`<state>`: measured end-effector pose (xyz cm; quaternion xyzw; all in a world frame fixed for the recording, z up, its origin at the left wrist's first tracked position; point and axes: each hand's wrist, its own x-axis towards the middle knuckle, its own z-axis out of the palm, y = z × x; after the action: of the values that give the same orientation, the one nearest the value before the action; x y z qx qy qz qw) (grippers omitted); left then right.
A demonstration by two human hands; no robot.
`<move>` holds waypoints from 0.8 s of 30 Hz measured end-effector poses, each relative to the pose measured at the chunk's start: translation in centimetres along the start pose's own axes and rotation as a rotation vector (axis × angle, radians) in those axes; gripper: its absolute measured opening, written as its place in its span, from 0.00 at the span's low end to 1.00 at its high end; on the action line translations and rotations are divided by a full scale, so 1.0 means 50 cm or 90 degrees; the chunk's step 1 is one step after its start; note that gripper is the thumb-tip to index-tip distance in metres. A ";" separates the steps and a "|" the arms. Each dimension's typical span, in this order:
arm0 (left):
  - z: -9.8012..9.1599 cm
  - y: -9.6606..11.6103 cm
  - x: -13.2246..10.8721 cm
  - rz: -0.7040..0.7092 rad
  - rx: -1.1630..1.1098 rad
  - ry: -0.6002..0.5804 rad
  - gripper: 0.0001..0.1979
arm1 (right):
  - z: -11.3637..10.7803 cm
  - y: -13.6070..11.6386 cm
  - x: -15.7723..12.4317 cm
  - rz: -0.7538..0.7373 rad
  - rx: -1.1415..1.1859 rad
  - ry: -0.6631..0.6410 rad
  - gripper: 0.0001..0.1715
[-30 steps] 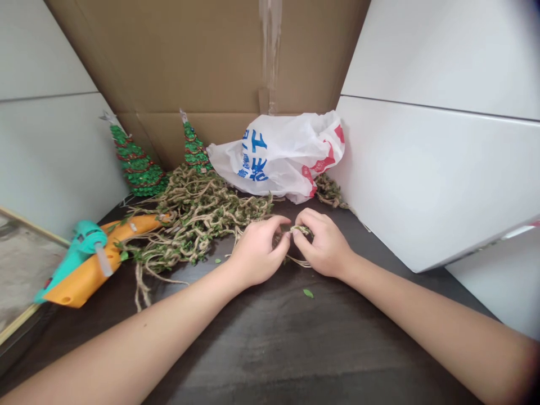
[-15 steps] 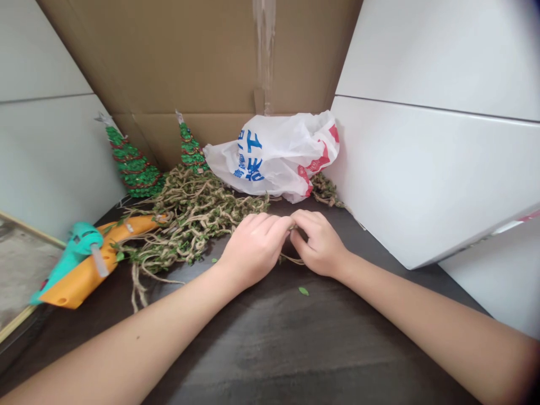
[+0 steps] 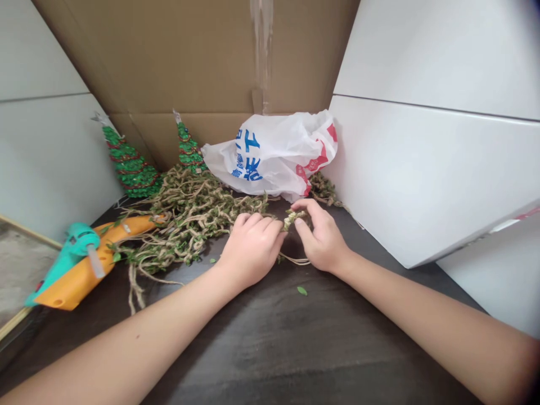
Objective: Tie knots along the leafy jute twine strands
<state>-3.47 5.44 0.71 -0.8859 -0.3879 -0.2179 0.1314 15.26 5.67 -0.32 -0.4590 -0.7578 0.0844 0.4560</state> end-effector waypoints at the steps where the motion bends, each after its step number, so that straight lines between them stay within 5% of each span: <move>1: 0.000 0.000 0.000 -0.005 -0.001 -0.003 0.13 | 0.001 -0.001 0.001 -0.014 -0.010 -0.018 0.13; 7: 0.002 -0.003 -0.002 -0.038 -0.026 -0.006 0.14 | 0.006 -0.003 0.002 -0.044 -0.084 -0.108 0.07; 11: 0.002 -0.001 -0.004 -0.031 -0.110 0.022 0.13 | 0.008 0.000 0.002 -0.075 -0.040 -0.129 0.16; 14: 0.002 0.000 -0.003 -0.038 -0.170 0.032 0.12 | 0.007 -0.002 0.002 -0.083 -0.068 -0.176 0.04; 19: 0.001 -0.004 0.001 -0.087 -0.123 0.009 0.14 | 0.001 -0.007 0.000 -0.060 -0.029 -0.096 0.10; 24: -0.007 0.012 -0.001 0.148 -0.061 0.008 0.19 | 0.004 -0.001 0.004 -0.033 -0.022 -0.070 0.17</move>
<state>-3.17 4.87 0.94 -0.9287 -0.2710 -0.2253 0.1156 15.05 5.86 -0.26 -0.4418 -0.7946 0.0852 0.4076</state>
